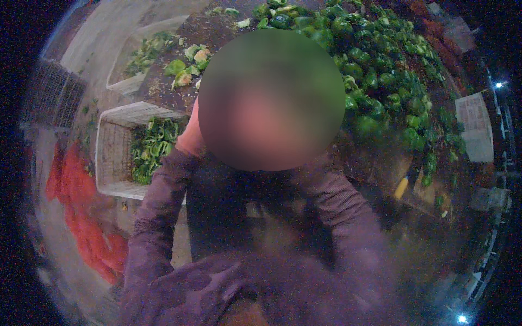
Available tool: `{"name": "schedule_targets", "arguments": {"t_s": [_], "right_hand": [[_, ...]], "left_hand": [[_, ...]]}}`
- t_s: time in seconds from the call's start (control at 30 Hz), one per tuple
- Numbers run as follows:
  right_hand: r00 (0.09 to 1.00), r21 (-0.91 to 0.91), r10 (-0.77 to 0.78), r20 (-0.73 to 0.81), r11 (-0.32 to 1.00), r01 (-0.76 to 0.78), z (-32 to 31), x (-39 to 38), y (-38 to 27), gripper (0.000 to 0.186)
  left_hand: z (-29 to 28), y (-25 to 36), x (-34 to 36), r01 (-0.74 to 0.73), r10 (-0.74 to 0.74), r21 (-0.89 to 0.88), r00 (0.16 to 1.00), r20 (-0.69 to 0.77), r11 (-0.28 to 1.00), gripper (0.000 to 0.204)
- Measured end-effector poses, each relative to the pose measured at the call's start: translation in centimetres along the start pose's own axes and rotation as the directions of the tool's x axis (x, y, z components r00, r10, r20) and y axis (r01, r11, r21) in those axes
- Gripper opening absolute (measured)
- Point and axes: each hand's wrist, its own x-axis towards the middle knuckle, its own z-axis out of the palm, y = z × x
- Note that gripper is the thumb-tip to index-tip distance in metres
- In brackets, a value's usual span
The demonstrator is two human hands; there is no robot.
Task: The person cuts green bell peppers on a wooden table using a knife. They remove the stems and slice the peppers, placing the cut pieces into a white plastic crate. The person wears pink gloves and a purple long-sleeved shirt.
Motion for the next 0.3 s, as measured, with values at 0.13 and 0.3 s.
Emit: {"name": "schedule_targets", "arguments": {"t_s": [0.13,0.3], "right_hand": [[0.998,0.266,0.031,0.048,0.963,-0.042,0.7,-0.3,0.5,0.047],[0.994,0.4,0.013,0.106,0.915,-0.055,0.8,-0.5,1.3,0.044]], "left_hand": [[-0.4,1.7,0.9,0.435,-0.556,-0.894,0.772,0.308,0.109,0.051],[-1.1,2.4,1.4,0.341,-0.343,-0.815,0.921,0.187,0.469,0.053]]}}
